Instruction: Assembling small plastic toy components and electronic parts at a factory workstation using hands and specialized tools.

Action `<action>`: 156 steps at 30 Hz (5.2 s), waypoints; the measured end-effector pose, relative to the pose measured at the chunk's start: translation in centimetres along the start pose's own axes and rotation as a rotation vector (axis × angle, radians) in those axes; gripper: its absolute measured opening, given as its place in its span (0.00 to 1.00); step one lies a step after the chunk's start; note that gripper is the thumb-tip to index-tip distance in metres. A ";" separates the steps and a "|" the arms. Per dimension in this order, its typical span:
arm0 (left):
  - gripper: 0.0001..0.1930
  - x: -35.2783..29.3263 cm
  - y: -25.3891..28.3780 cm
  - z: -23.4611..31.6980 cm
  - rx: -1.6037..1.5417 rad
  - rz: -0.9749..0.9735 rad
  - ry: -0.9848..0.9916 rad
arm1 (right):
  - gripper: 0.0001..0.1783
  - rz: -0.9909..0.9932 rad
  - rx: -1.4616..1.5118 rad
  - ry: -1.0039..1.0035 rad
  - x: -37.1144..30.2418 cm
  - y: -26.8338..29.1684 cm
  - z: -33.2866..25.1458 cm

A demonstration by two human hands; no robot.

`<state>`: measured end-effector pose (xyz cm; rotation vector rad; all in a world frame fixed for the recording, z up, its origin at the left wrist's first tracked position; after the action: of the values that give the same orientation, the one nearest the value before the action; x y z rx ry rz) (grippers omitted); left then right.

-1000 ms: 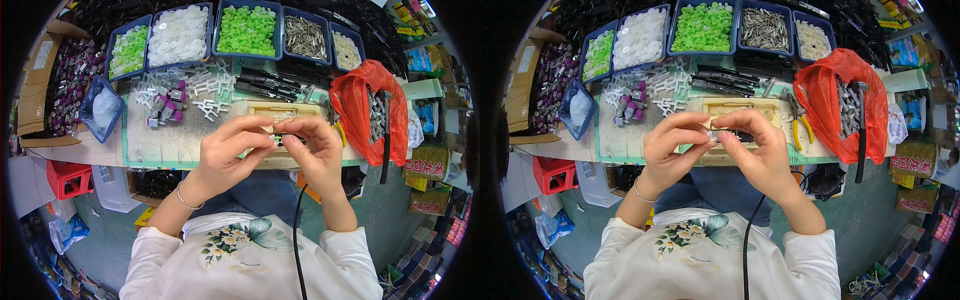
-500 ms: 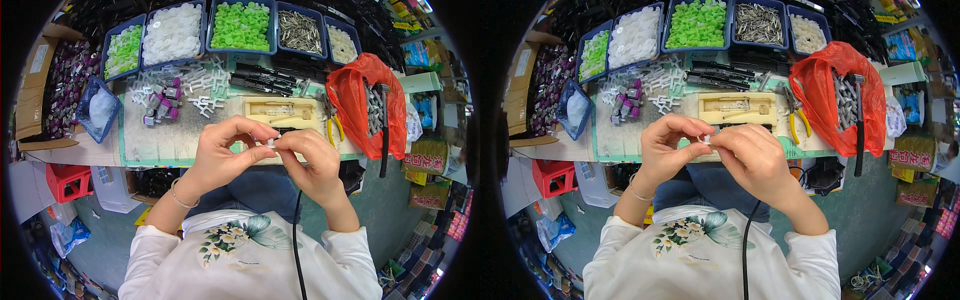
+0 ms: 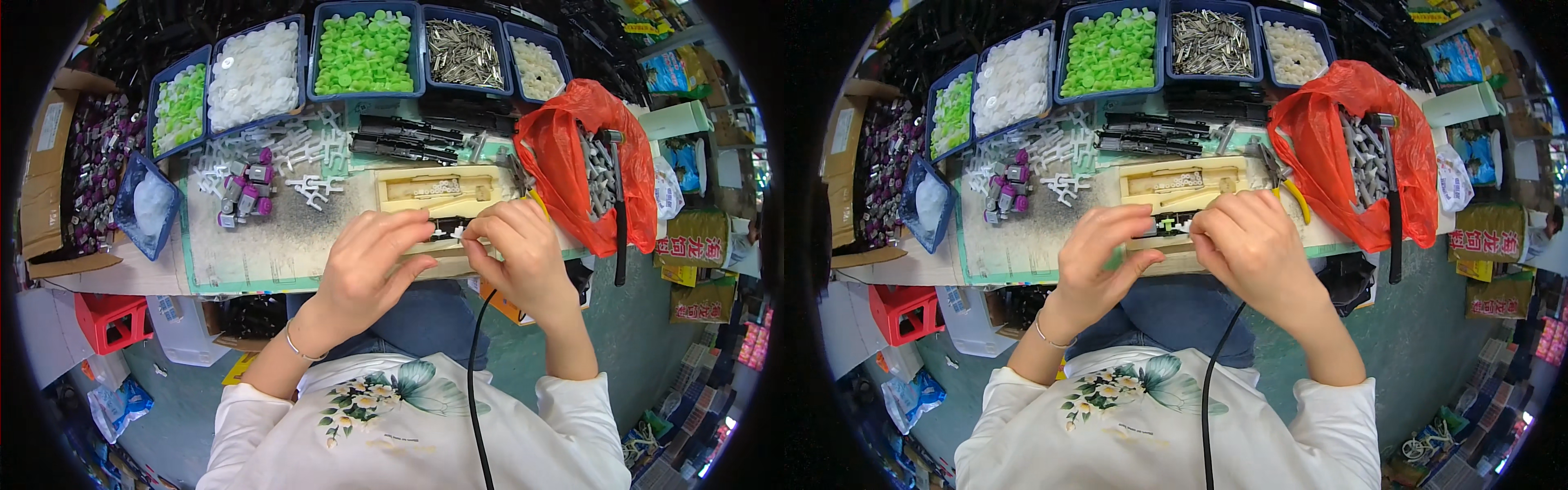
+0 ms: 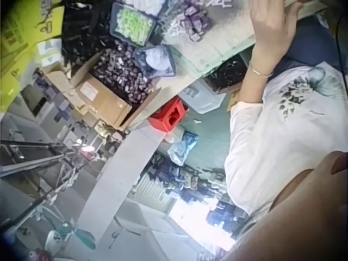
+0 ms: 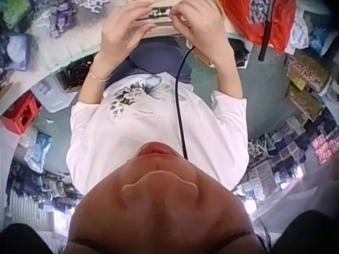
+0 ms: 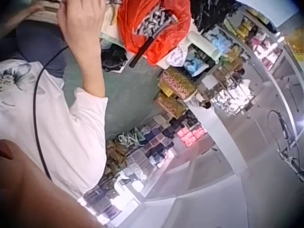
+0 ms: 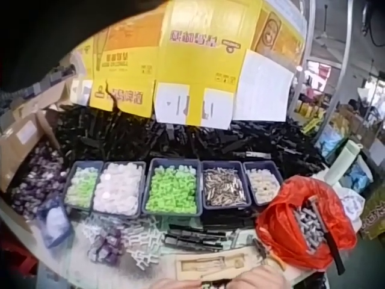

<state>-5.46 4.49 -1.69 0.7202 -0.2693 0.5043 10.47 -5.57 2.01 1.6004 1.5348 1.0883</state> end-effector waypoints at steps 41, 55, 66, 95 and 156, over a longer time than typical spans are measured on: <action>0.17 -2.2 -5.2 -0.1 0.771 -0.036 -0.117 | 0.16 -0.215 0.155 -0.065 0.0 -1.4 2.4; 0.20 -2.5 -6.1 0.0 0.857 -0.117 -0.140 | 0.14 -0.216 0.166 -0.069 0.1 -1.3 2.0; 0.21 -2.6 -4.2 0.1 0.564 -0.092 -0.159 | 0.12 0.041 0.027 -0.084 1.5 0.9 3.8; 0.10 -1.7 4.6 -6.1 0.673 -0.015 0.334 | 0.13 0.101 0.253 -0.147 2.0 1.4 5.7; 0.07 -7.3 15.0 -2.5 -0.456 0.512 0.404 | 0.21 0.091 1.137 -0.030 5.7 -3.2 -3.6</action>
<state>-19.41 13.29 1.95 0.0866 -0.1761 1.0195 5.60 0.13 1.42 2.3662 2.2458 0.1311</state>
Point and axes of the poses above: each hand's wrist, its own x-axis towards the middle knuckle, its own y-axis out of the back of the hand, z = x × y, the point moved 2 cm from there along x, towards the middle knuckle, and after that the axes turned 12 degrees about -z, right-handed, at the moved point
